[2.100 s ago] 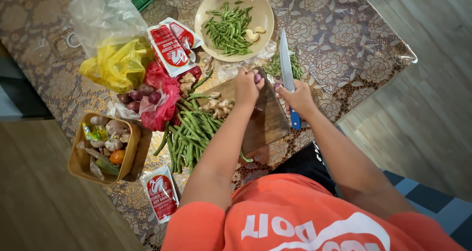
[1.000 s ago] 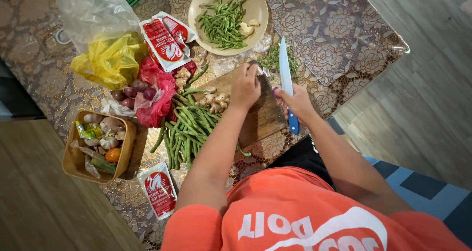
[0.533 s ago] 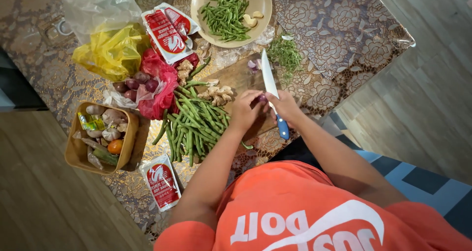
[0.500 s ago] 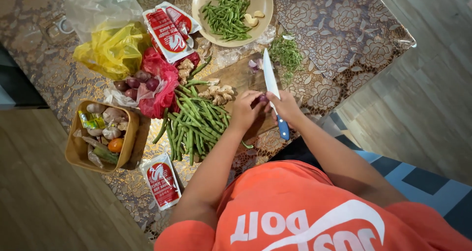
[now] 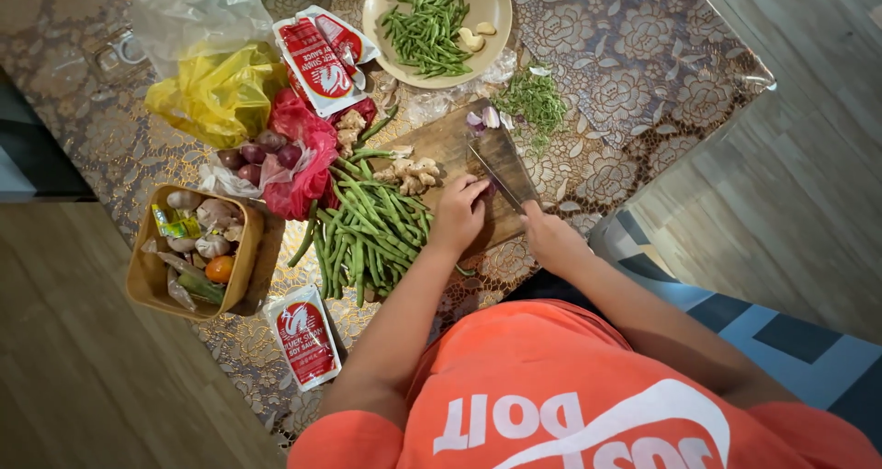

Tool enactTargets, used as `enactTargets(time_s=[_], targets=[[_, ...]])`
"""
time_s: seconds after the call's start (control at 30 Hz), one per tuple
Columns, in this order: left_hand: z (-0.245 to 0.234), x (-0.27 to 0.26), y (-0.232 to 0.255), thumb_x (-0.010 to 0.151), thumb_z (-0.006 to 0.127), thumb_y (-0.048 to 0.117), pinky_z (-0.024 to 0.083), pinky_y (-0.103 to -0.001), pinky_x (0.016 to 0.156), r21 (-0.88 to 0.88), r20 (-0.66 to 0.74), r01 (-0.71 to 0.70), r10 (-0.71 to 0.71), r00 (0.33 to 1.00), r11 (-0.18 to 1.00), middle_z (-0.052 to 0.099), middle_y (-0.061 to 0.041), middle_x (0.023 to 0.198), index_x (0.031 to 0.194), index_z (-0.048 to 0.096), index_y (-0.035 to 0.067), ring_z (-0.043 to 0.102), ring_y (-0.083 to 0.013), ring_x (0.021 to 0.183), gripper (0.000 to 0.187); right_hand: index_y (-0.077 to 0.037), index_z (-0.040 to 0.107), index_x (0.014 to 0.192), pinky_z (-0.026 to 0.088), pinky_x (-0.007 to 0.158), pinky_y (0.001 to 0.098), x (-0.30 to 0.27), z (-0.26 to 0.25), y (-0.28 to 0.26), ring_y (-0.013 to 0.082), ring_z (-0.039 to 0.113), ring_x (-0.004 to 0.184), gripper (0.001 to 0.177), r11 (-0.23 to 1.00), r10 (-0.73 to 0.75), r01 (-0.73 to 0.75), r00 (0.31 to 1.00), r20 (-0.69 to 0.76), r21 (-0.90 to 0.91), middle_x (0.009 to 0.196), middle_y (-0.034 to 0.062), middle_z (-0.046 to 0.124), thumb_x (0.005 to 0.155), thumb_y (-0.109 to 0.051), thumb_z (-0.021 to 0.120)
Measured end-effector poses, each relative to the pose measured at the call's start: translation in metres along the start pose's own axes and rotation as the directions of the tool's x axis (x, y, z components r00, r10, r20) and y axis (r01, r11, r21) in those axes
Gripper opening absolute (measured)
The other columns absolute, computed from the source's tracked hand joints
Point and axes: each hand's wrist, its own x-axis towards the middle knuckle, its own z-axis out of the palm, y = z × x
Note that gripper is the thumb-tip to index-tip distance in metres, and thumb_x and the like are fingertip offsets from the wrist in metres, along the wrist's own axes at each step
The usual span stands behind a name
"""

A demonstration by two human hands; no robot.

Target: Slicing red onions and preparing long beans on a cutting board.

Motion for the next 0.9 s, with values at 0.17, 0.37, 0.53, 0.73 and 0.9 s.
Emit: enactTargets(time_s=[0.17, 0.37, 0.53, 0.73, 0.9], targets=[[0.005, 0.001, 0.001, 0.083, 0.068, -0.008, 0.054, -0.041, 0.089, 0.066, -0.024, -0.026, 0.028, 0.999, 0.997, 0.069, -0.015, 0.107, 0.114, 0.076, 0.001, 0.065, -0.0353, 0.099, 0.033, -0.005, 0.043, 0.114, 0.050, 0.058, 0.0589, -0.001, -0.005, -0.011, 0.0484, 0.067, 0.067, 0.020, 0.994, 0.050, -0.046, 0.998, 0.036, -0.101, 0.072, 0.0270, 0.068, 0.107, -0.023, 0.041], [0.006, -0.003, 0.004, 0.086, 0.068, -0.007, 0.055, -0.040, 0.086, 0.075, -0.041, -0.033, 0.037, 0.998, 0.997, 0.070, -0.014, 0.108, 0.116, 0.075, 0.002, 0.066, -0.0330, 0.098, 0.032, -0.002, 0.042, 0.106, 0.054, 0.059, 0.0580, 0.000, 0.028, 0.015, 0.0472, 0.069, 0.070, 0.012, 0.982, 0.043, -0.036, 0.998, 0.034, -0.187, 0.075, 0.0270, 0.068, 0.100, -0.013, 0.042], [0.006, -0.001, 0.003, 0.087, 0.066, -0.007, 0.055, -0.040, 0.087, 0.092, -0.070, -0.051, 0.057, 0.996, 0.994, 0.070, -0.014, 0.109, 0.116, 0.076, 0.003, 0.066, -0.0334, 0.099, 0.032, -0.002, 0.041, 0.105, 0.054, 0.058, 0.0569, -0.003, 0.002, -0.022, 0.0464, 0.070, 0.068, 0.013, 0.982, 0.090, -0.081, 0.995, 0.045, -0.173, 0.072, 0.0268, 0.068, 0.103, -0.014, 0.041], [0.012, -0.004, -0.005, 0.091, 0.069, -0.002, 0.055, -0.042, 0.083, 0.109, -0.069, -0.043, 0.051, 0.996, 0.993, 0.069, -0.015, 0.108, 0.114, 0.076, 0.002, 0.066, -0.0347, 0.095, 0.025, -0.001, 0.040, 0.103, 0.053, 0.055, 0.0560, -0.006, -0.001, -0.023, 0.0457, 0.069, 0.065, 0.019, 0.980, 0.115, -0.100, 0.990, 0.077, -0.169, 0.069, 0.0260, 0.067, 0.108, -0.020, 0.040], [0.003, -0.001, 0.005, 0.091, 0.068, -0.001, 0.056, -0.042, 0.083, 0.091, -0.067, -0.067, 0.073, 0.995, 0.994, 0.070, -0.014, 0.106, 0.115, 0.077, 0.002, 0.067, -0.0339, 0.095, 0.026, -0.001, 0.040, 0.101, 0.052, 0.051, 0.0543, -0.003, 0.018, -0.003, 0.0441, 0.068, 0.061, 0.019, 0.987, 0.069, -0.060, 0.996, 0.056, -0.152, 0.064, 0.0242, 0.064, 0.107, -0.019, 0.041]])
